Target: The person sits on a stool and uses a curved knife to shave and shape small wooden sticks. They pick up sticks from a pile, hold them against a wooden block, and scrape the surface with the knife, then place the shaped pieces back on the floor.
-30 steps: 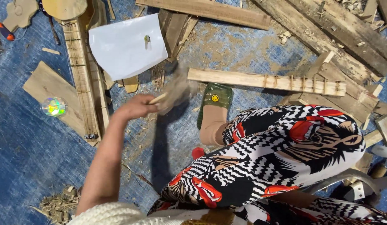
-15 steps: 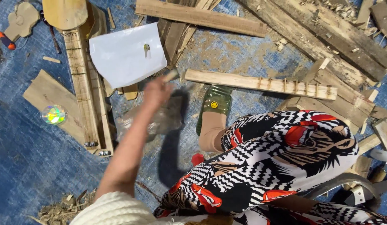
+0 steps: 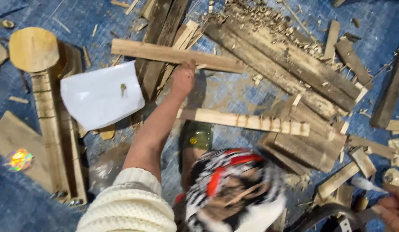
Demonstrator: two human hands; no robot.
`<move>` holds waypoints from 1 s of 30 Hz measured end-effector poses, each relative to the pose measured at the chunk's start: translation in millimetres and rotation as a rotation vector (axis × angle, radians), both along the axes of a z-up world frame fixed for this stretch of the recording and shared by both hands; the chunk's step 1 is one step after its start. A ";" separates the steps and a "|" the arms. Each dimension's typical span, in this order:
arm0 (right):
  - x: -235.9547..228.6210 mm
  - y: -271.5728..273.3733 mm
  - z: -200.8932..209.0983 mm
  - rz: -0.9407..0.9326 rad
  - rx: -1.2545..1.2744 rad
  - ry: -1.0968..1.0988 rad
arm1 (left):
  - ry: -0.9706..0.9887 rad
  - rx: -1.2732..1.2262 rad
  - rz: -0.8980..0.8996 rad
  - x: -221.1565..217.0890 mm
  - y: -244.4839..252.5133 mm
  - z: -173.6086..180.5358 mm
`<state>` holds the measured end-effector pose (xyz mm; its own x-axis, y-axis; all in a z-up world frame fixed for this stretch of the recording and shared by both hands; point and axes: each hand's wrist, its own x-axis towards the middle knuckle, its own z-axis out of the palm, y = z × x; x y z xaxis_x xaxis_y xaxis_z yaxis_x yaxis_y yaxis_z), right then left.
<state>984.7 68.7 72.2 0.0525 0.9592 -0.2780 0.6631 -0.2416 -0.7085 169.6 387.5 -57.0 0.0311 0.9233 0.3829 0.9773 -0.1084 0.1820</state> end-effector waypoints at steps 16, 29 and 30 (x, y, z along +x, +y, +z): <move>-5.5 87.1 -96.1 -0.008 -1.042 -0.198 | 0.255 -0.653 -0.047 -65.9 109.1 -13.3; -119.1 120.1 -26.2 -0.421 -1.168 -0.071 | -0.044 -0.564 0.151 -57.5 140.0 15.9; -141.7 130.2 -12.8 -0.670 -1.188 0.031 | -0.063 -0.475 0.151 -58.2 137.4 8.3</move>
<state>842.9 198.9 59.4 0.3874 -0.0639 -0.9197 0.1666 -0.9763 0.1380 111.4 524.9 -48.8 -0.1261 0.9884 -0.0844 0.9613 0.1427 0.2357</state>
